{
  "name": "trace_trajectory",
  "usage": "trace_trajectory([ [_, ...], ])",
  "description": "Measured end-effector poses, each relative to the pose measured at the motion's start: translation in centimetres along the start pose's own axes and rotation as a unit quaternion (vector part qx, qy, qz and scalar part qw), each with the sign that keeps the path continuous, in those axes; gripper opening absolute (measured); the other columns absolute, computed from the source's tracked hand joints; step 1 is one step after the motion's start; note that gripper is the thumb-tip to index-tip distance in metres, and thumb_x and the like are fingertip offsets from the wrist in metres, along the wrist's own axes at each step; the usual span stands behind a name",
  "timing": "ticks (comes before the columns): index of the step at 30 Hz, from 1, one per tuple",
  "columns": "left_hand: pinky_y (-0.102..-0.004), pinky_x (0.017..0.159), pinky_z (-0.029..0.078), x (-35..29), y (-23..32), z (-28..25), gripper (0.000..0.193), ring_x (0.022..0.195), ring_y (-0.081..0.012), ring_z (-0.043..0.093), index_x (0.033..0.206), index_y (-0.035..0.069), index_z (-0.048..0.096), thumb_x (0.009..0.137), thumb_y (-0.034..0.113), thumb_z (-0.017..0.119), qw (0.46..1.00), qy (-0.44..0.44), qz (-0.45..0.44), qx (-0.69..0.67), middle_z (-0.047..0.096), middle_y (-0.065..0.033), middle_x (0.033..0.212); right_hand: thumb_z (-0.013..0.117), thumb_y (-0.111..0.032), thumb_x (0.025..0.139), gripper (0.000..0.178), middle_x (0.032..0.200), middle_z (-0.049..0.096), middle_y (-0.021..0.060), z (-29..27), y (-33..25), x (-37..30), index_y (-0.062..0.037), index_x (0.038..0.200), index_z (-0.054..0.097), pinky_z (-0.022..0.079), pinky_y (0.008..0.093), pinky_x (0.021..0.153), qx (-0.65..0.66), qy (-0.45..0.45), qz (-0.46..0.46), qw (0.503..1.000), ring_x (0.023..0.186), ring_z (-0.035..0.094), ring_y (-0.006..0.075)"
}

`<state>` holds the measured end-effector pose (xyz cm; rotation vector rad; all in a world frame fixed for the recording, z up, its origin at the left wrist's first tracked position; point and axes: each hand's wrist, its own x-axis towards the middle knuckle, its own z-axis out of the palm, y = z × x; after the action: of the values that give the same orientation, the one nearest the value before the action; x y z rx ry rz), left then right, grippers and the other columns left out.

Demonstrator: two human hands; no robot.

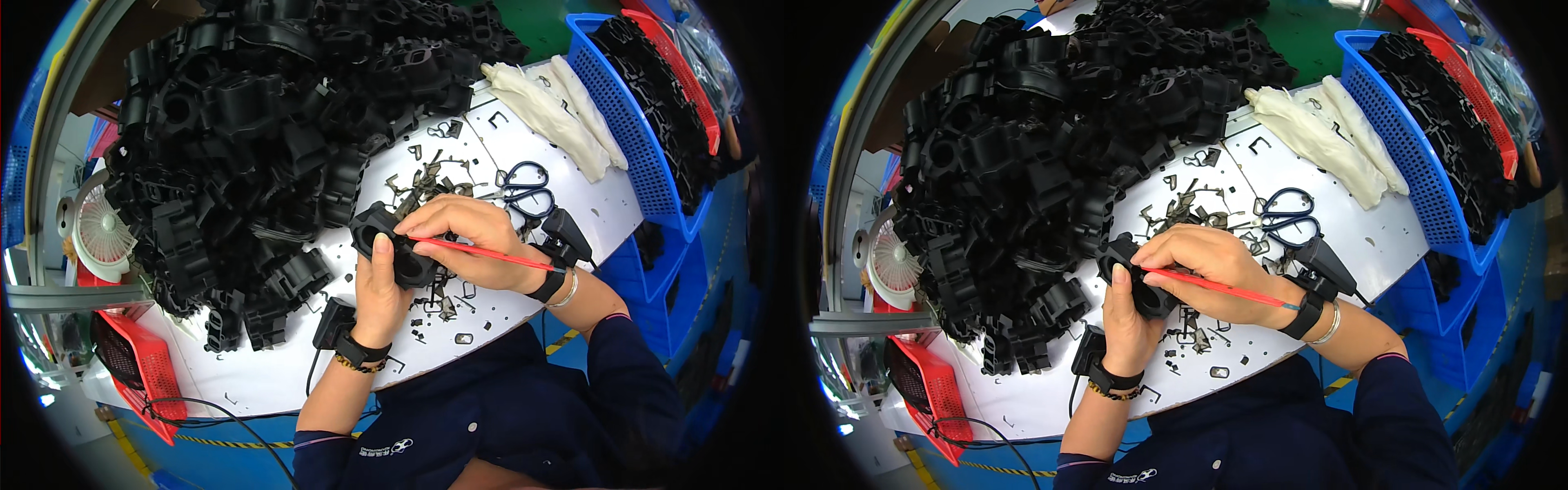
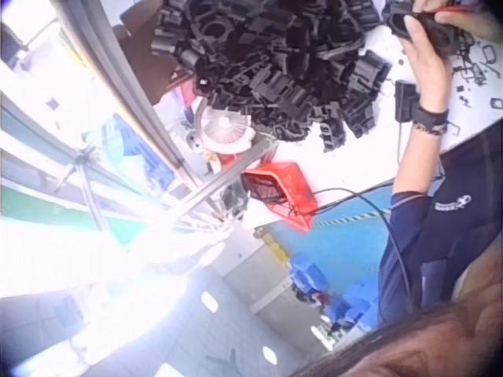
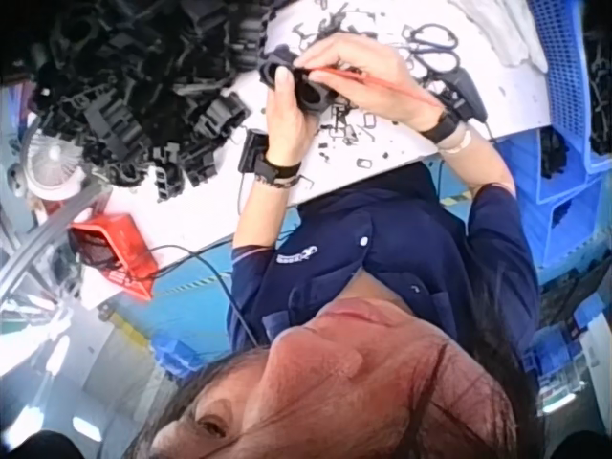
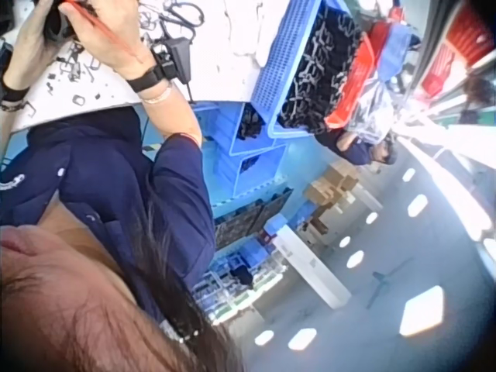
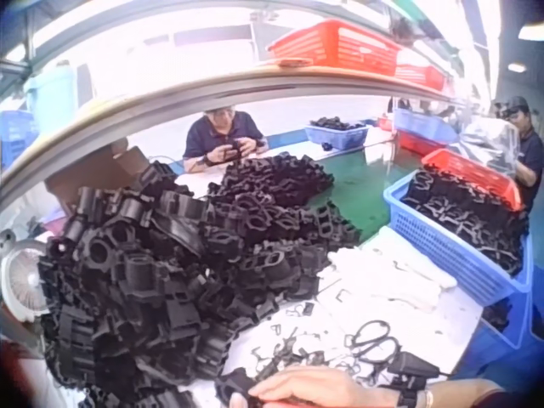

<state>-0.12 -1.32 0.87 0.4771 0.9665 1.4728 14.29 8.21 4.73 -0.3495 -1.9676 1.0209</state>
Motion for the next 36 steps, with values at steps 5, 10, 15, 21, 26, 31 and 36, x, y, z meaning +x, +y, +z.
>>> trace_trajectory([
  [5, -0.04, 0.097, 0.051, -0.3, 0.6, 1.0, 0.053, 0.108, -0.0206, 0.062, 0.127, 0.004, 0.049, 0.102, 0.051, 0.043, 0.998, -0.027, 0.058, 0.023, 0.059, -0.0105, 0.118, 0.066, -0.003, 0.089, 0.004, 0.096, 0.07, 0.011, 0.4, 0.2, -0.4, 0.0, 0.091, 0.063, 0.055, 0.0302, 0.071, 0.037, 0.042, 0.151, 0.987, 0.081, 0.07, 0.0204],
  [10, -0.0517, 0.099, 0.05, 0.0, 0.3, 0.0, 0.058, 0.106, -0.0239, 0.062, 0.131, 0.008, 0.041, 0.1, 0.057, 0.044, 0.991, -0.117, 0.064, -0.015, 0.059, -0.0109, 0.111, 0.065, -0.004, 0.091, 0.005, 0.096, 0.07, 0.0111, -0.5, 1.5, -0.1, 0.0008, 0.09, 0.064, 0.054, 0.0278, 0.069, -0.015, 0.071, 0.171, 0.983, 0.079, 0.069, 0.0187],
  [15, -0.048, 0.097, 0.051, -0.3, 0.2, 1.2, 0.06, 0.101, -0.0231, 0.063, 0.128, 0.008, 0.043, 0.099, 0.06, 0.043, 0.994, -0.032, 0.108, -0.011, 0.06, -0.0112, 0.108, 0.067, -0.004, 0.09, 0.004, 0.095, 0.07, 0.0105, -0.8, 0.7, 0.3, -0.0007, 0.091, 0.065, 0.054, 0.0287, 0.071, -0.038, 0.081, 0.098, 0.991, 0.084, 0.067, 0.0184],
  [21, -0.0366, 0.091, 0.052, 0.3, 0.2, -0.3, 0.057, 0.104, -0.0191, 0.063, 0.115, 0.004, 0.056, 0.102, 0.057, 0.039, 0.999, 0.009, 0.04, -0.003, 0.064, -0.0103, 0.103, 0.071, -0.005, 0.086, 0.008, 0.096, 0.07, 0.0113, 0.1, 0.1, -0.3, -0.0009, 0.088, 0.065, 0.052, 0.0325, 0.079, 0.062, 0.025, 0.129, 0.989, 0.089, 0.065, 0.0212],
  [26, -0.0346, 0.091, 0.052, 0.2, 0.1, 0.0, 0.057, 0.102, -0.0192, 0.064, 0.115, 0.002, 0.055, 0.103, 0.055, 0.036, 0.998, 0.048, 0.028, 0.03, 0.064, -0.0122, 0.109, 0.071, -0.005, 0.086, 0.007, 0.099, 0.071, 0.0121, 0.6, -0.2, -0.4, -0.001, 0.087, 0.065, 0.051, 0.0327, 0.083, 0.085, -0.003, 0.135, 0.987, 0.093, 0.066, 0.021],
  [31, -0.0332, 0.089, 0.053, 0.2, 0.0, 0.1, 0.055, 0.1, -0.0189, 0.065, 0.114, 0.001, 0.055, 0.104, 0.052, 0.036, 0.996, 0.056, 0.04, 0.051, 0.064, -0.013, 0.109, 0.071, -0.004, 0.086, 0.006, 0.099, 0.071, 0.0123, 0.2, -0.4, -0.4, -0.0005, 0.089, 0.066, 0.052, 0.032, 0.083, 0.102, -0.015, 0.17, 0.98, 0.093, 0.066, 0.0197],
  [36, -0.0296, 0.081, 0.053, 0.4, 0.1, 0.3, 0.05, 0.091, -0.0155, 0.064, 0.106, 0.002, 0.056, 0.104, 0.049, 0.039, 0.993, 0.062, 0.065, 0.076, 0.064, -0.0095, 0.101, 0.07, -0.004, 0.086, 0.006, 0.098, 0.071, 0.0123, 0.1, -0.7, -0.4, 0.0005, 0.09, 0.067, 0.053, 0.0315, 0.083, 0.109, -0.026, 0.197, 0.974, 0.092, 0.067, 0.0195],
])
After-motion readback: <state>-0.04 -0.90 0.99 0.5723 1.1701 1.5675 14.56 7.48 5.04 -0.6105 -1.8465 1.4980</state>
